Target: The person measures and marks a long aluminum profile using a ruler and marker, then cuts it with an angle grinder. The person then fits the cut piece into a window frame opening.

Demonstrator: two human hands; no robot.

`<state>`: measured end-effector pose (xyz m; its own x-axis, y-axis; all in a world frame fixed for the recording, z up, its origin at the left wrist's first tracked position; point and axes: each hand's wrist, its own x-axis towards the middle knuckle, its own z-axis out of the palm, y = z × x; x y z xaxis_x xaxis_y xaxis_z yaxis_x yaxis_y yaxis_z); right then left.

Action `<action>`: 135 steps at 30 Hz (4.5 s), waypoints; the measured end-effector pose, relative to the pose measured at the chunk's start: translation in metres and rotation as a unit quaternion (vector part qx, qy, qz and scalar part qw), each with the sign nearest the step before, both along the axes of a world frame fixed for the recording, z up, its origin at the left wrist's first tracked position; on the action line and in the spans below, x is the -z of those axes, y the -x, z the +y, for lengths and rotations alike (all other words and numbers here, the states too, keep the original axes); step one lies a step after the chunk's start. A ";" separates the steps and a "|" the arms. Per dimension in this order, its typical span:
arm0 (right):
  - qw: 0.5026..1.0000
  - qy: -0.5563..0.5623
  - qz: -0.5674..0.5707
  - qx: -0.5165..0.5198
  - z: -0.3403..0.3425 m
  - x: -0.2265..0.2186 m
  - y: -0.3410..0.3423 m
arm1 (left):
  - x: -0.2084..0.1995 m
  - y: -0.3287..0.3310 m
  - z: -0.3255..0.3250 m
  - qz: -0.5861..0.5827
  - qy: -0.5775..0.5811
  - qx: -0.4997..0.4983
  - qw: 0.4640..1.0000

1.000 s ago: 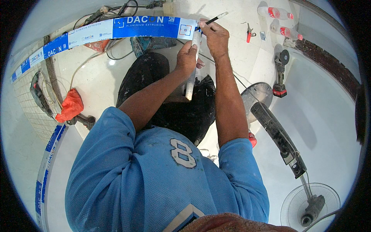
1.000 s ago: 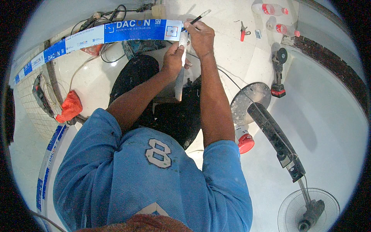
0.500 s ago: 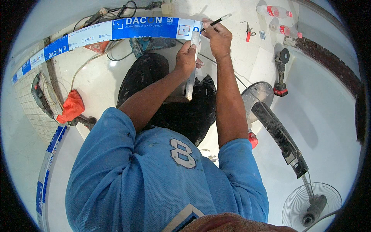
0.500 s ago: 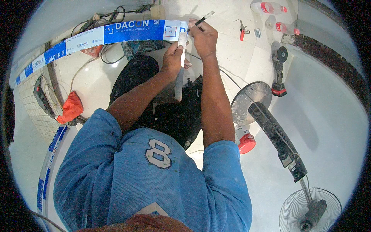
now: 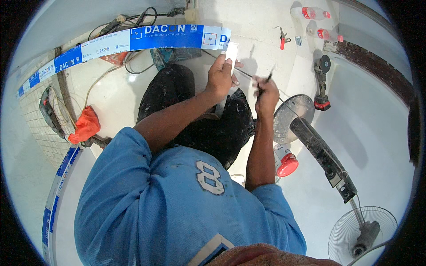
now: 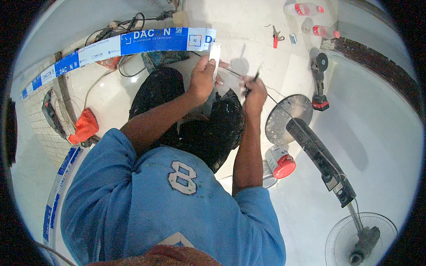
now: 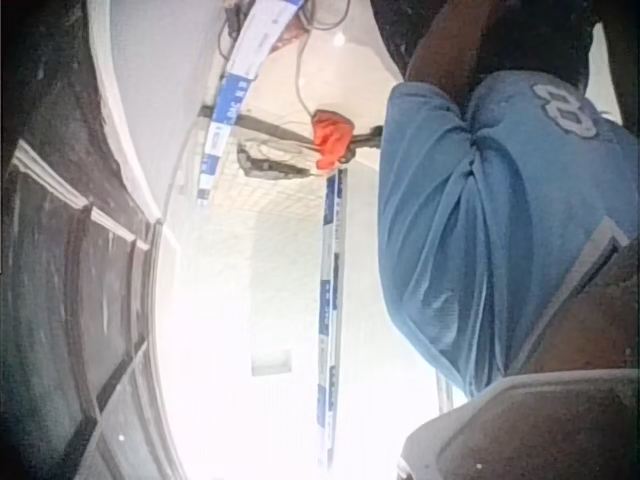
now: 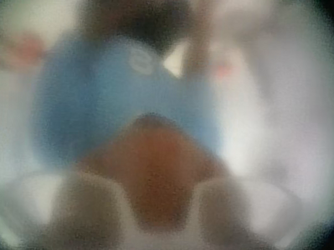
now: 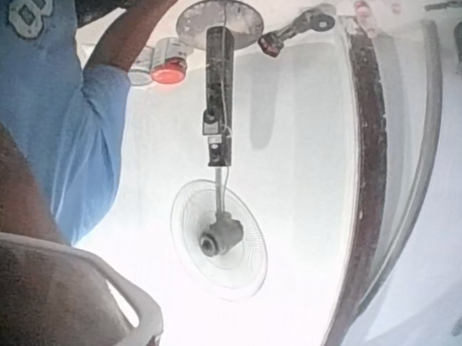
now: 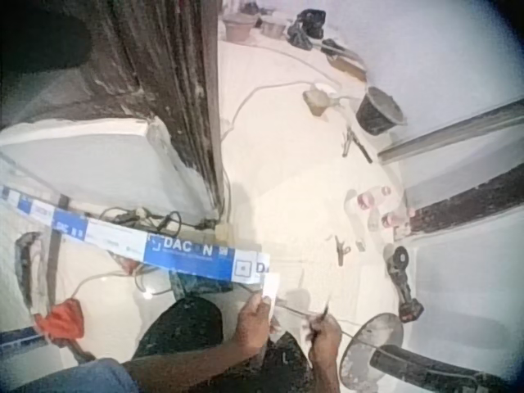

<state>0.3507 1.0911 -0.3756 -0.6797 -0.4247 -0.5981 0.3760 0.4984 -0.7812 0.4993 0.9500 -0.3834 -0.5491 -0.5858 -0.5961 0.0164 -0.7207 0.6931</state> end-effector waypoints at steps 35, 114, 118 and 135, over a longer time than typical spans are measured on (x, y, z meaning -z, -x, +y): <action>0.987 0.106 -0.026 -0.117 0.041 -0.130 -0.059 | -0.078 -0.169 -0.072 -0.191 0.735 0.351 0.547; 0.976 0.062 0.100 -0.183 0.003 -0.097 -0.138 | -0.063 -0.122 -0.118 -0.045 0.437 0.643 0.627; 0.970 0.050 0.119 -0.204 0.007 -0.085 -0.132 | -0.067 -0.119 -0.115 -0.062 0.428 0.650 0.625; 0.973 0.092 0.098 -0.186 0.008 -0.081 -0.134 | -0.059 -0.121 -0.119 -0.024 0.423 0.650 0.631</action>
